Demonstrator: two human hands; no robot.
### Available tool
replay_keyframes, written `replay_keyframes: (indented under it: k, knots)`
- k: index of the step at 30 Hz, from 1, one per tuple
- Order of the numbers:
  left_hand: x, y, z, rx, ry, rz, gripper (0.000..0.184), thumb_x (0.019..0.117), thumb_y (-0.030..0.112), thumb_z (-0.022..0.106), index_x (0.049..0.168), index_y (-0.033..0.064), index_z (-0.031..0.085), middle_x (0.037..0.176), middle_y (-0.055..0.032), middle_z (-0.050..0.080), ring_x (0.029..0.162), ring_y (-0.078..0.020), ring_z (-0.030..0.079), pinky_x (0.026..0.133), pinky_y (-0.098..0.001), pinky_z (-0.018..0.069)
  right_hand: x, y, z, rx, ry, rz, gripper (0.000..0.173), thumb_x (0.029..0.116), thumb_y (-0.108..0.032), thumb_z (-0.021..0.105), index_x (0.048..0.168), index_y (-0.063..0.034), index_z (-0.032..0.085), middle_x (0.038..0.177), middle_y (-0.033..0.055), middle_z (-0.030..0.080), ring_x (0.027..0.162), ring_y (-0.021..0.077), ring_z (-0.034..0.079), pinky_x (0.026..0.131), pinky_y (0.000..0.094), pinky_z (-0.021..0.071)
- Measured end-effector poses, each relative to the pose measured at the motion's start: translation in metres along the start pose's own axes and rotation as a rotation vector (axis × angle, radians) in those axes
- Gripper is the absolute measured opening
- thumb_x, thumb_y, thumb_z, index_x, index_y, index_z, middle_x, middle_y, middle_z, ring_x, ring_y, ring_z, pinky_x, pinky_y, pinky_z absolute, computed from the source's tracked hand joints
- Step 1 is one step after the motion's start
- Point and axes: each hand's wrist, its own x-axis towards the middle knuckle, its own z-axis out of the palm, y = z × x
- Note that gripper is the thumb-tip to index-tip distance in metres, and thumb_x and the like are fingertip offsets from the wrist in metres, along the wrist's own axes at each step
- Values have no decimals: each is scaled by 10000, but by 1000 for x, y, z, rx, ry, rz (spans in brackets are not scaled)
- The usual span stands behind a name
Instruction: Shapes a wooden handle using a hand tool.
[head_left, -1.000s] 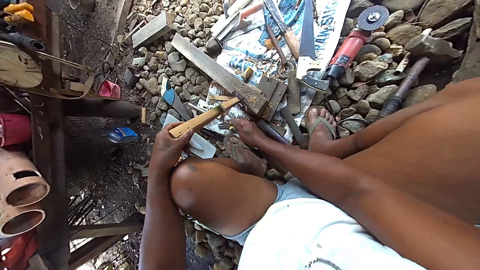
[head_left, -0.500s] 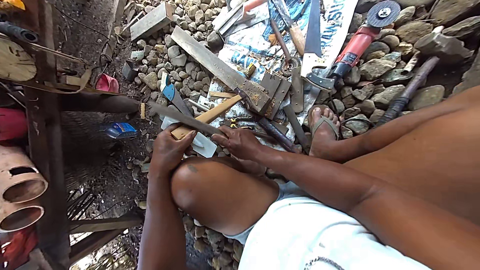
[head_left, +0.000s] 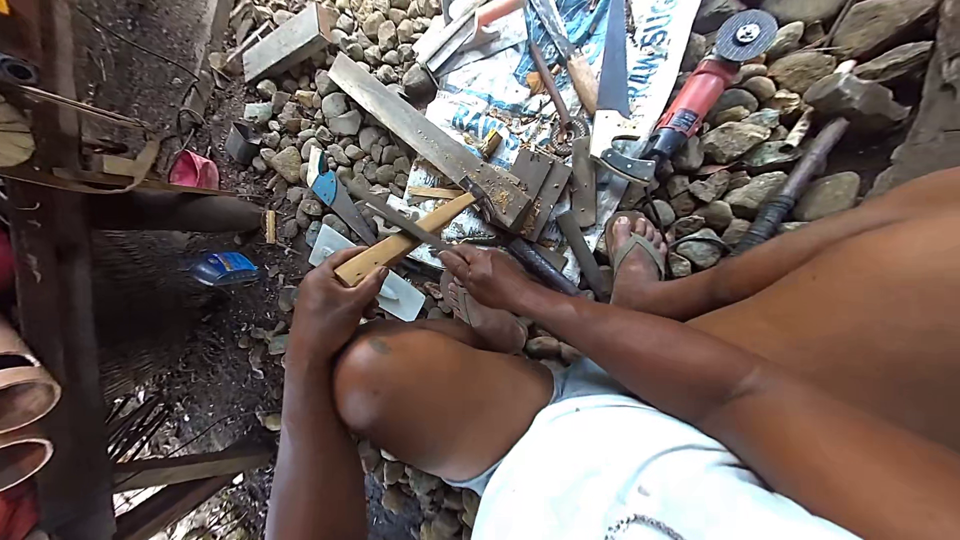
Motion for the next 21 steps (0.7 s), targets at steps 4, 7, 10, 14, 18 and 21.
replay_keyframes:
  k: [4, 7, 10, 14, 18, 21]
  knots:
    - [-1, 3, 1, -13, 8, 0, 354, 949, 265, 763, 1285, 210, 663, 813, -70, 731, 545, -191, 682, 512, -362, 617, -4, -11, 3, 42, -21, -83, 534, 1078, -584, 376, 1160, -149, 674, 693, 59, 639, 609, 242, 654, 572, 504, 557]
    - [1, -2, -2, -7, 4, -13, 377, 950, 292, 763, 1307, 234, 657, 816, -72, 730, 546, -196, 683, 515, -368, 620, 21, 24, -11, 47, -76, 127, 622, 1084, -608, 302, 1154, -108, 666, 871, 157, 696, 842, 353, 700, 753, 613, 544]
    - [4, -3, -1, -21, 3, -21, 357, 957, 274, 754, 1298, 219, 662, 794, -76, 728, 543, -198, 683, 511, -366, 618, 20, 32, -12, 32, -45, 144, 600, 1093, -582, 306, 1099, -103, 668, 835, 138, 684, 805, 327, 695, 727, 585, 549]
    - [2, 0, -1, -17, 17, -5, 341, 955, 258, 756, 1280, 208, 666, 802, -71, 731, 535, -194, 679, 498, -361, 615, -3, -10, 5, 61, -45, -62, 524, 1070, -596, 391, 1158, -156, 662, 673, 49, 623, 583, 227, 640, 548, 492, 553]
    - [3, -5, -3, -17, 9, -17, 368, 955, 282, 758, 1303, 223, 656, 798, -72, 727, 538, -203, 682, 501, -369, 619, 26, 30, -8, 37, -79, 109, 635, 1082, -612, 293, 1224, -123, 673, 920, 158, 719, 877, 353, 713, 782, 619, 556]
    - [4, -8, -3, -28, 1, -35, 353, 965, 276, 746, 1302, 224, 655, 817, -74, 731, 555, -206, 692, 517, -373, 627, 36, 50, -16, 8, -68, 252, 673, 1074, -638, 273, 1089, -89, 660, 895, 169, 690, 885, 360, 695, 782, 618, 535]
